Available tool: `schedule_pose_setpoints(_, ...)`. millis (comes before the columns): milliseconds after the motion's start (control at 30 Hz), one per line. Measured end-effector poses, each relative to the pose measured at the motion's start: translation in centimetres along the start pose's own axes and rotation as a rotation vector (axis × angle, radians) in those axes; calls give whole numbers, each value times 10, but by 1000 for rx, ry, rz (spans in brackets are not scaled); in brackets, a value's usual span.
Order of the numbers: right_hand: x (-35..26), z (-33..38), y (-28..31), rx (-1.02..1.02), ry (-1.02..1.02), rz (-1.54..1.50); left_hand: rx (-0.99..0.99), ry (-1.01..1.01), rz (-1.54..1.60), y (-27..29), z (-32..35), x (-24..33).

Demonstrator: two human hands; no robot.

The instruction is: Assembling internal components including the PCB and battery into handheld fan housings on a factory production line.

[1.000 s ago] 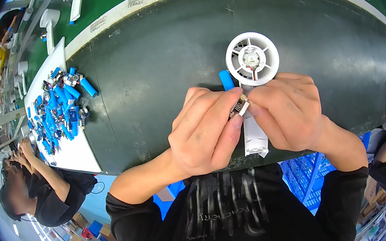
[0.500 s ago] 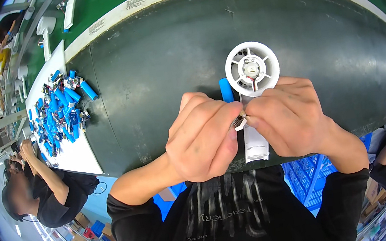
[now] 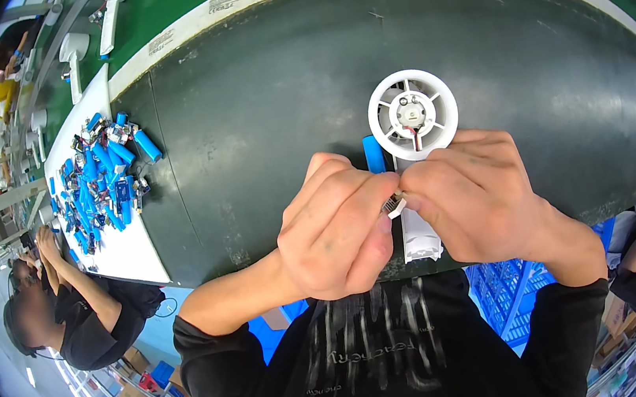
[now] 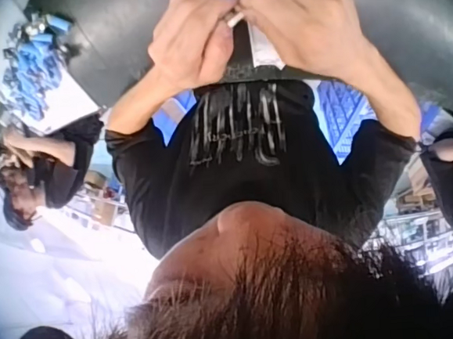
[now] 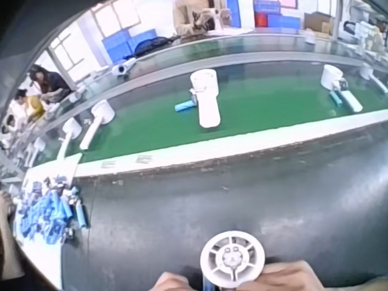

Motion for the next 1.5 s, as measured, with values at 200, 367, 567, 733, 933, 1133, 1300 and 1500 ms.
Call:
schedule_pose_setpoints(200,5,0,-7,189,25,5,14,-13,-10,-1,2,-2)
schedule_pose_setpoints(367,6,0,0,75,52,-13,5,-42,-81,1,2,-4)
schedule_pose_setpoints(567,9,-3,-4,220,84,8,34,-5,-57,0,2,-6)
schedule_pose_setpoints(733,1,-4,-1,167,53,-2,-9,15,-13,2,-1,-2)
schedule_pose_setpoints(933,11,-6,10,234,-12,13,106,73,-113,-4,-6,-5)
schedule_pose_setpoints(1133,-5,-4,25,296,-273,-5,110,241,-113,-1,2,-6)
schedule_pose_setpoints(1300,9,-12,48,-43,-663,70,95,249,-97,0,2,-17)
schedule_pose_setpoints(1500,0,-5,44,-389,-834,142,123,333,15,1,7,-28)
Point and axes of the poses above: each hand's wrist, its own z-axis away from the middle knuckle, its own y-axis out of the back of the hand, x = y × z, the point moved 4 cm from there along -z, towards the middle knuckle, and after that the axes turned 12 degrees about -y, right-handed, at the moved point
